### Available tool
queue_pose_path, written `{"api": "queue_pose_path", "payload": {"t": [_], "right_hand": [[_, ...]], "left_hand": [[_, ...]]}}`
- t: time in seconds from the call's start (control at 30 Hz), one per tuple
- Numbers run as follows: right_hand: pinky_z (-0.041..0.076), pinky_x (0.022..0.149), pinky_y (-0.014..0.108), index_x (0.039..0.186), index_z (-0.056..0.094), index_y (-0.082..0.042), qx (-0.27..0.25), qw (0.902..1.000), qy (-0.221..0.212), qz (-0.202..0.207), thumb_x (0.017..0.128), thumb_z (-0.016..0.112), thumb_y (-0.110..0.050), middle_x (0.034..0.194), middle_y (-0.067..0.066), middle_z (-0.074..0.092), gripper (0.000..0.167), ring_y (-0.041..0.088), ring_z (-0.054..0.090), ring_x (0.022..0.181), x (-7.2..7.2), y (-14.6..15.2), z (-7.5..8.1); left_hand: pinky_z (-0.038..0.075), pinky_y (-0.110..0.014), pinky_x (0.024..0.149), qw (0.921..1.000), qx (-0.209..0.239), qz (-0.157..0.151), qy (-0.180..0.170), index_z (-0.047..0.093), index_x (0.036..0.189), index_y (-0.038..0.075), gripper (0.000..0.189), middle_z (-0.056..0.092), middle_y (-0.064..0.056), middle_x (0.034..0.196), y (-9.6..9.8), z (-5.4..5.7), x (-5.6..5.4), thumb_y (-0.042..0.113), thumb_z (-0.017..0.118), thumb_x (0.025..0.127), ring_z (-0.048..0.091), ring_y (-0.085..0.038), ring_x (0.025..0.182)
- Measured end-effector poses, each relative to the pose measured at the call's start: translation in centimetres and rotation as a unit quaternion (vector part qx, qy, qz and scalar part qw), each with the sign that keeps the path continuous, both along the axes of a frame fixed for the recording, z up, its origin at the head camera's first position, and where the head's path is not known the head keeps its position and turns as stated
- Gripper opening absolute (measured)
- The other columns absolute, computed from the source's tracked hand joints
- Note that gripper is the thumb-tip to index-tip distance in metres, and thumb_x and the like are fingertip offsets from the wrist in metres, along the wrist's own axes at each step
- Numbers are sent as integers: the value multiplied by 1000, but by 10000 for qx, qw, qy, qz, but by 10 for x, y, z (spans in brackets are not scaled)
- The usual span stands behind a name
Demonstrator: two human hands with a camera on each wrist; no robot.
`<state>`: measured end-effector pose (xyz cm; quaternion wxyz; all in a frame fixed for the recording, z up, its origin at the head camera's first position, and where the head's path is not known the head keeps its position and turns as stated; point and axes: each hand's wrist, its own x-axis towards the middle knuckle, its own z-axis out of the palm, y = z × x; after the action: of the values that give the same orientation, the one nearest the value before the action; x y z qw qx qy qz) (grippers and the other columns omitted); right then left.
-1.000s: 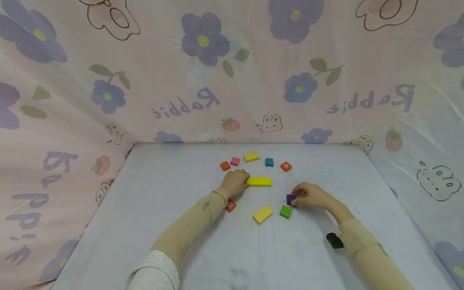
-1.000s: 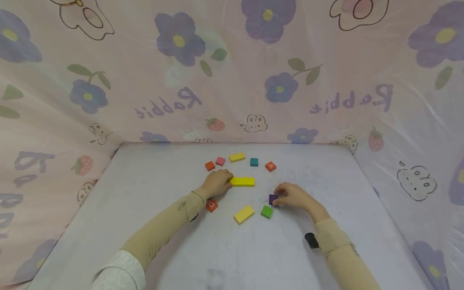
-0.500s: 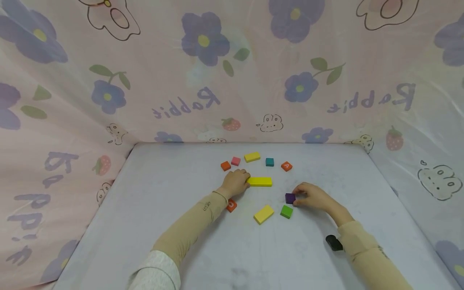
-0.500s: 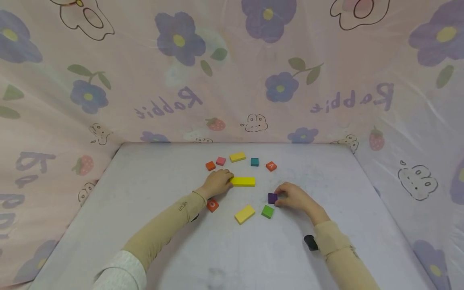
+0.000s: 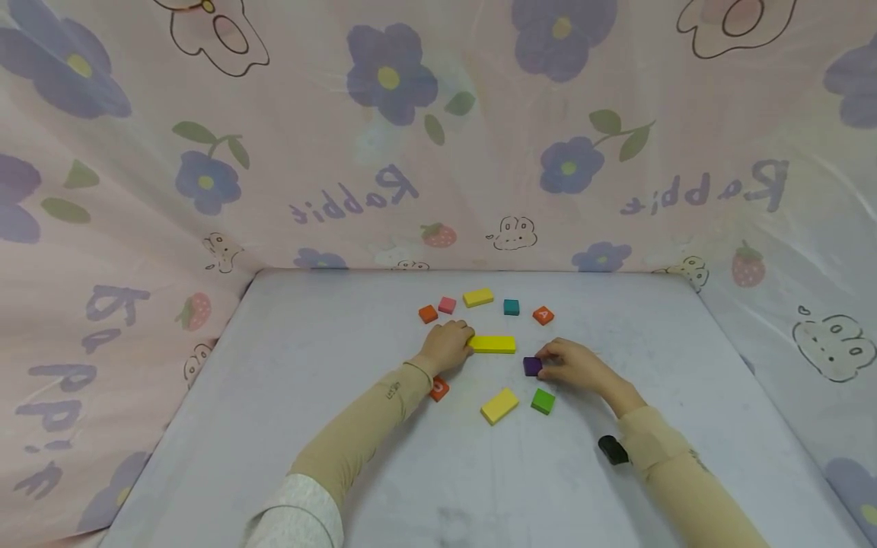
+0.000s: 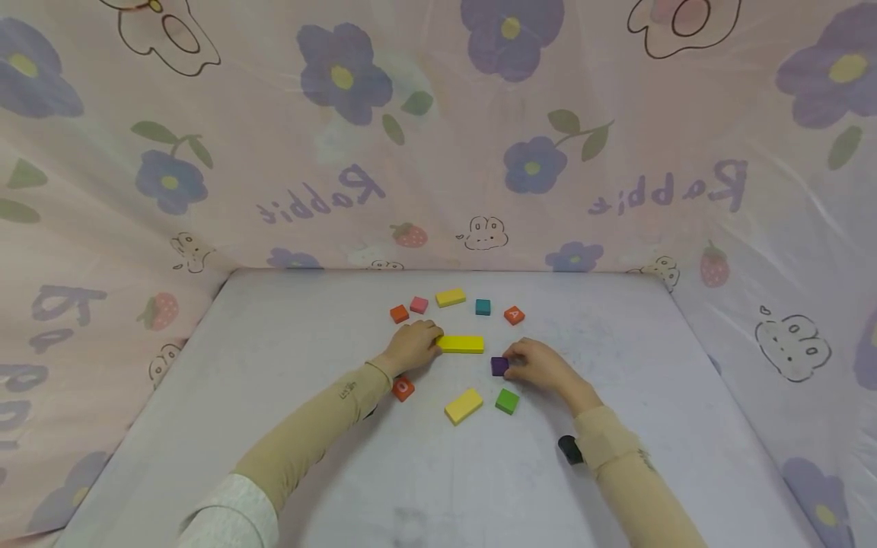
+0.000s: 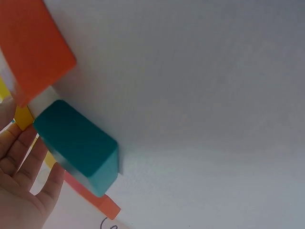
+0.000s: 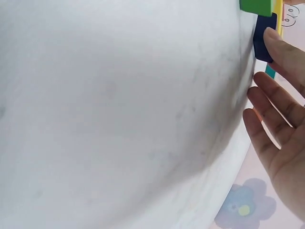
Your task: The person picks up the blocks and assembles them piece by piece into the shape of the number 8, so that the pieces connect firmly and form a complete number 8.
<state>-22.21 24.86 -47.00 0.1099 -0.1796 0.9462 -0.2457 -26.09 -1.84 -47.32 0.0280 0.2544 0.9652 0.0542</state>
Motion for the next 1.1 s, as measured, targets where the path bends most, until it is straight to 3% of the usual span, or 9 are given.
{"api": "queue_pose_path", "payload": {"t": [0.2,0.57,1.1], "right_hand": [[46,92,47,111,64,-7,71,9999,-77,-22,83,69,-26,108,9,63,34,24,56,99,-5,-8,0],[45,91,47,110,65,-5,237,9995,195,85,83,69,-26,106,10,63,35,25,55,98,-12,-16,0],[45,89,47,112,63,-3,243,9995,163,139,84,67,-24,107,12,62,35,24,54,95,-12,-18,3]], "left_hand": [[50,-30,80,10000,51,-22,-10,62,118,14,32,64,-1,111,0,2,2,30,60,90,58,-16,94],[50,-30,82,10000,59,-23,5,62,118,14,32,64,-1,112,0,3,2,30,60,90,58,-16,96],[50,-30,82,10000,26,-26,47,62,119,14,32,63,-1,112,-1,0,1,30,59,91,58,-16,96]]}}
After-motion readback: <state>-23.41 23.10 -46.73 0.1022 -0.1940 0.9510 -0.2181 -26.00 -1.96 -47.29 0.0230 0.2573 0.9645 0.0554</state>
